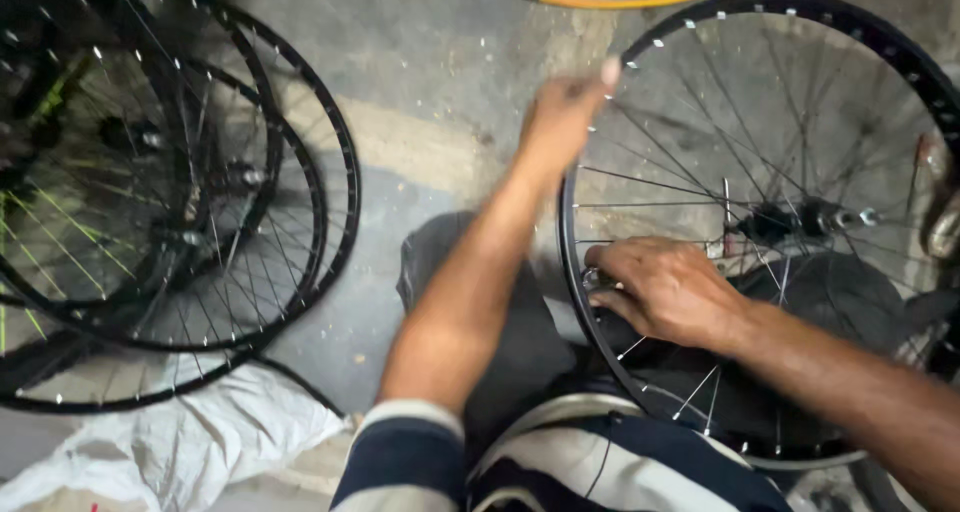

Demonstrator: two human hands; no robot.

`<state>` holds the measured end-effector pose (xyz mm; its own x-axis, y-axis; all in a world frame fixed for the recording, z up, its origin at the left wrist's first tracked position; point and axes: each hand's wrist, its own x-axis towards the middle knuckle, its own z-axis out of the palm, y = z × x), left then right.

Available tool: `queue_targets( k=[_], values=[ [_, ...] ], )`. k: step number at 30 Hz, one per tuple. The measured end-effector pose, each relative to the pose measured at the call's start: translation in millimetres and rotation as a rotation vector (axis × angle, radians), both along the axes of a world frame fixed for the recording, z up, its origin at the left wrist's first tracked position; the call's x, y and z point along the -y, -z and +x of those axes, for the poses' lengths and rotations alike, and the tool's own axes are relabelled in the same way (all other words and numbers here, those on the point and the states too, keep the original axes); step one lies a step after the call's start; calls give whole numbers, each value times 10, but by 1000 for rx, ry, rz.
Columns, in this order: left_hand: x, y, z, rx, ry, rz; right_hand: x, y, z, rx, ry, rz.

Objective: The person sits on the workshop floor holding a bicycle wheel and uses a small spoke tool to work on the spokes around the rim, rotating the wheel to reach different sections. At the end they lift the wheel and handle the hub area.

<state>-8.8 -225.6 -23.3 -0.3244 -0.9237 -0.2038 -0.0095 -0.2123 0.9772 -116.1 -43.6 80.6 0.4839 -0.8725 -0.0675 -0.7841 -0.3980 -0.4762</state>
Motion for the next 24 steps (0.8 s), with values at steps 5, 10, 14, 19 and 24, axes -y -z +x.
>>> queue_targets(
  k=[5, 10, 14, 19, 24],
  values=[
    [105, 223, -137, 147, 49, -61, -150, 33, -36, 72, -69, 247],
    [-169, 206, -151, 203, -84, -263, -117, -40, -415, -24, -32, 437],
    [-329, 81, -65, 179, -187, -289, -152, -179, -712, -42, 102, 528],
    [-401, 12, -45, 198, -201, -327, -336, -224, -592, 257, 24, 124],
    [-384, -40, -36, 195, -188, -326, -310, -89, -313, 68, 149, -250]
  ],
)
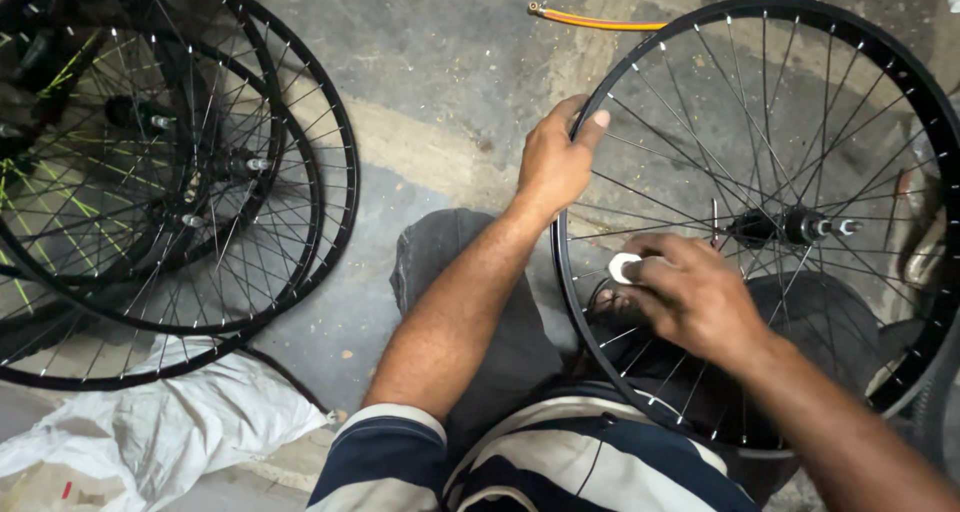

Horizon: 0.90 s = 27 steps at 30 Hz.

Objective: The person sits on the workshop floor holding a bicycle wheel and uses a small spoke tool to work on the spokes around the rim, rotating the wheel to reach different sections. At the end they lift the wheel and handle the hub area.

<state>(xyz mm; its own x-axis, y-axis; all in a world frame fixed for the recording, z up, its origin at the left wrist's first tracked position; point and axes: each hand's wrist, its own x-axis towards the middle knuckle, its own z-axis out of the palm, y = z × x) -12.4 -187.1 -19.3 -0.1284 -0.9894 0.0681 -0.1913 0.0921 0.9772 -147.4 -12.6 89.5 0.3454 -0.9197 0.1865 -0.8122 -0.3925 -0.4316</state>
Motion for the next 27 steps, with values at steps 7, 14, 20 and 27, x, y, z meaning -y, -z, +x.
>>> queue_targets(
  k=[7, 14, 20, 27],
  values=[
    [-39, -24, 26, -88, 16, -11, 123, 184, 246, 106, -17, 199],
    [-49, 9, 36, -55, -9, -74, 204, 127, 28, 210, -160, 273],
    [-63, -48, 46, -30, -30, 4, 282, 212, 429, -301, 105, 309],
    [-41, -49, 82, -52, -43, -73, 436, 69, 303, -116, 0, 786]
  ],
)
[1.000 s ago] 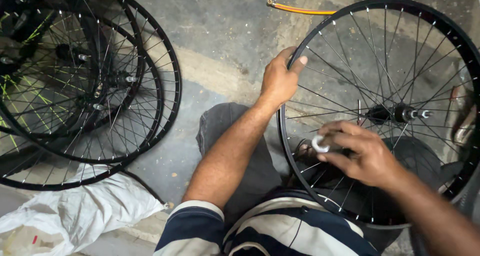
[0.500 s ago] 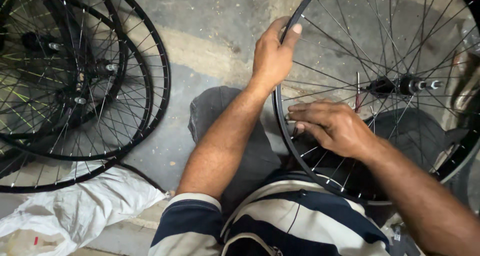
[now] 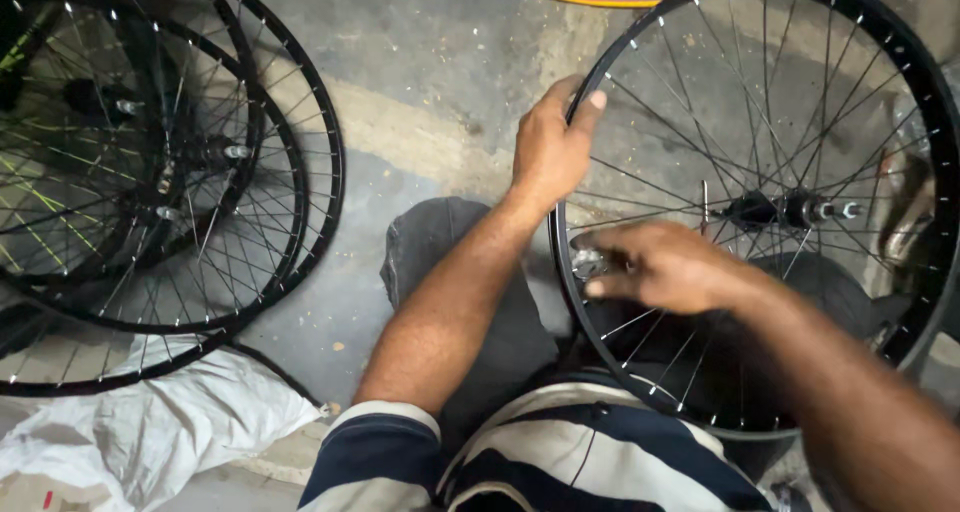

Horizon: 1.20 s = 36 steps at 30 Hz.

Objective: The person sits on the workshop floor holding a bicycle wheel and uses a small spoke tool to work on the spokes around the rim, rotating the wheel to reach different sections. At the end they lift the wheel and handle the hub area.

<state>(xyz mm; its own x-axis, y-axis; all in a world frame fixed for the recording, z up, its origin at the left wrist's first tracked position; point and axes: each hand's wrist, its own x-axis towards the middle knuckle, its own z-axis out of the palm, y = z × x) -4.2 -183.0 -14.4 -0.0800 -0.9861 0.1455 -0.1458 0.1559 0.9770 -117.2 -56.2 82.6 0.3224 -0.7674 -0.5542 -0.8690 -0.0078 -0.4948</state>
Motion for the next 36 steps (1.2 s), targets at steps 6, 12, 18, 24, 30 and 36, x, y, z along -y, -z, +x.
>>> queue_targets(
  k=[6, 12, 18, 24, 30, 36],
  values=[
    [5, -33, 38, -18, 16, 57, -125, 132, 178, -225, -264, -674],
    [-5, -78, 55, -110, 41, 146, 70, -8, -29, 228, -22, 39],
    [3, -42, 11, -49, -22, 76, -74, 120, 183, -272, -24, -414],
    [-16, -42, 21, -54, -3, 77, 173, -23, -23, 190, -128, 77],
    [-1, -73, 33, -28, 1, 122, -80, 86, 209, -168, -352, -721],
    [-19, -38, 28, -16, 2, 118, 258, -51, -187, 582, -23, 251]
  ],
)
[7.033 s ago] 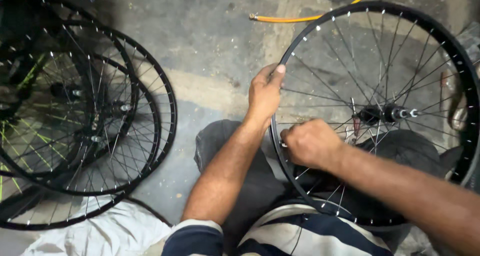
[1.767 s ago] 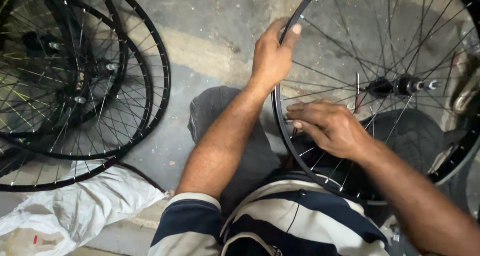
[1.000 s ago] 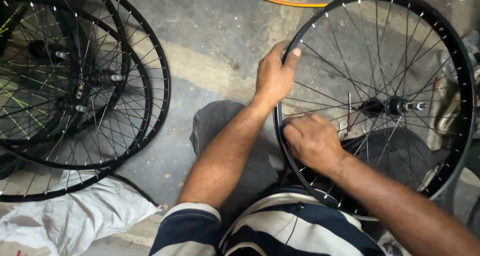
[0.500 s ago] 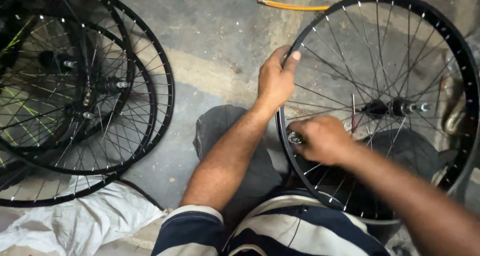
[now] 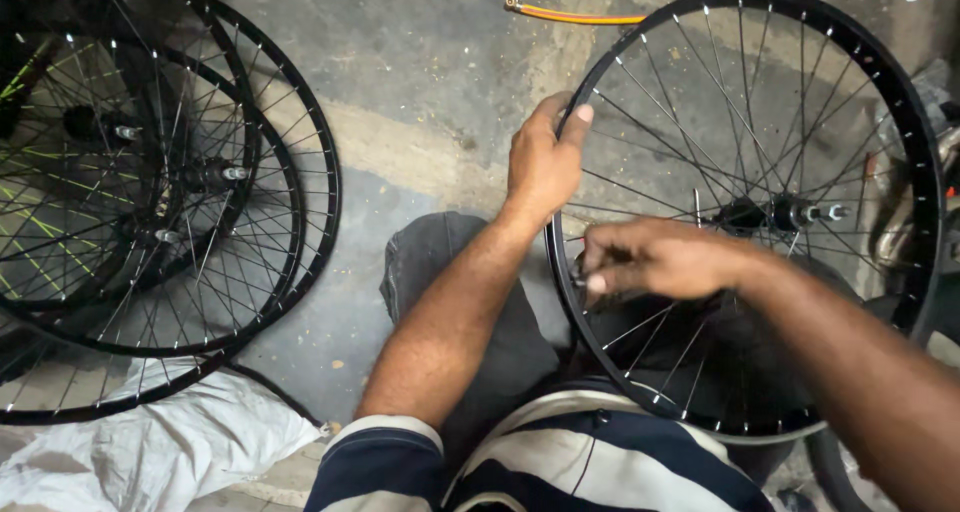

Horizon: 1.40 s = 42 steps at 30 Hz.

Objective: The person sits on the workshop floor holding a bicycle wheel and uses a small spoke tool to work on the spokes around the rim, rotating the wheel to reach different sections. At the end they lift the wheel and handle the hub area.

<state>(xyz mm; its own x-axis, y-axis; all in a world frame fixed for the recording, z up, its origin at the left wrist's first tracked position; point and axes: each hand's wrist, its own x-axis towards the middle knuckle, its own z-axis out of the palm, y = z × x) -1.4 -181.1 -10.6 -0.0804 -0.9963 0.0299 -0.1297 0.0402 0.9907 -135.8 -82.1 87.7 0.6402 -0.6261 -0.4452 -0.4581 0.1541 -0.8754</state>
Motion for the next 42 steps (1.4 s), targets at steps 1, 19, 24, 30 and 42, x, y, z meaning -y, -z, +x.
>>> queue_targets(
  k=[1, 19, 24, 30, 42],
  values=[
    [-11, 14, -5, 2, -9, -5, 0, 18, -23, -145, 26, -62],
    [-29, -42, -7, -20, -30, -10, -117, 13, 222, -560, -105, -496],
    [-3, -63, -26, 5, -11, -17, -458, 266, 334, -516, -127, -1281],
    [-14, -45, -9, 12, 23, 75, -166, -126, 101, -463, -86, -460],
    [80, -9, -1, 43, 7, 43, -175, -38, 321, -683, -223, -966]
  ],
)
